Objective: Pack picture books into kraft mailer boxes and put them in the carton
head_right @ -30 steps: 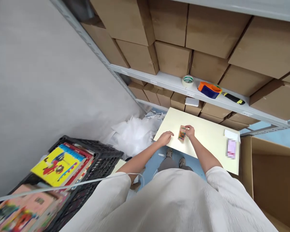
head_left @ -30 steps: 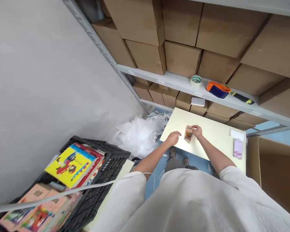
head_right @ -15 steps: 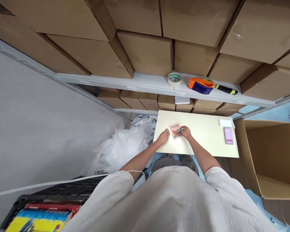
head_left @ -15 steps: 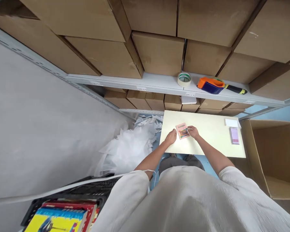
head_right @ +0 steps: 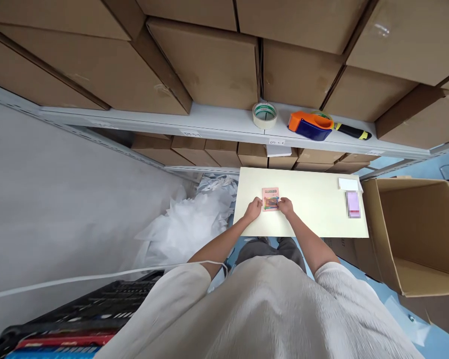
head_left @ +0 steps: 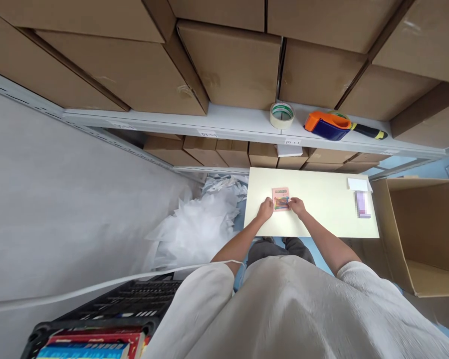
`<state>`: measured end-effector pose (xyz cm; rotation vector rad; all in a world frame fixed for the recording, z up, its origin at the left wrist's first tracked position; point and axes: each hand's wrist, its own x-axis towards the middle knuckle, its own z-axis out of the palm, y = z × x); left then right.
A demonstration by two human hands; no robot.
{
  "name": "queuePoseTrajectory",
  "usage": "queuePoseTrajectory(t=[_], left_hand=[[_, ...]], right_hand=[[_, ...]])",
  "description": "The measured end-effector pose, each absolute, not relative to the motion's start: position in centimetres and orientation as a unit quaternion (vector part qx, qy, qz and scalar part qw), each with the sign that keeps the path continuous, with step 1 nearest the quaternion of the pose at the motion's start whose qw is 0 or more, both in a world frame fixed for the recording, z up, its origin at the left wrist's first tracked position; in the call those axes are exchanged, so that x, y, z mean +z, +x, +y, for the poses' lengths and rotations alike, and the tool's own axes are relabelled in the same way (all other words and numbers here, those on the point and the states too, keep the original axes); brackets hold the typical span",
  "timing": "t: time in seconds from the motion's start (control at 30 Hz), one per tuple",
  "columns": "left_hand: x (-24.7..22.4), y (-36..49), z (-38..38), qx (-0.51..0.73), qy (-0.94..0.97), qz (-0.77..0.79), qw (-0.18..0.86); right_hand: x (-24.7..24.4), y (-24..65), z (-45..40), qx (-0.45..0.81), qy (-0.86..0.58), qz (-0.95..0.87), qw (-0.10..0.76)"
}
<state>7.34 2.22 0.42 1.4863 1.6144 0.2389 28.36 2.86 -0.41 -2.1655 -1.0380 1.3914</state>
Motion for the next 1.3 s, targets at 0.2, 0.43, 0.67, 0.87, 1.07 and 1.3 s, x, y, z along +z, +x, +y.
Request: queuePoseTrajectory(t=[0.2,0.43,0.67,0.87,1.07,1.3], left_hand=[[0.7,7.0,2.4,0.09,0.619,0.638,0.45],[0.6,7.0,2.6,0.158,0.595,0.635,0.467],[0.7,5.4,3.5,0.287,0.481,0.654,0.508],[0.4,2.6,3.6,0.296,0.495,0.658,0.484],[-0.4,0.5,3.6,0.222,0.517,0.696,0.446],[-1.8,0.8,3.2,0.184,0.503,0.716,0.448]], right_hand=[[0.4,26.5,2.9,0.511,-0.761,-0.34,0.209],[2.0,24.3,3.4,0.515,-0.732,-0.368,0.251],[3.8,22.0,3.4,0.618,-0.654,-0.344,0.268],[3.4,20.7,3.6,0.663,-0.613,-0.351,0.248],[1.6,21.2,3.4,0.58,-0.686,-0.401,0.18],[0.2,22.5,2.9,0.537,-0.714,-0.42,0.161]])
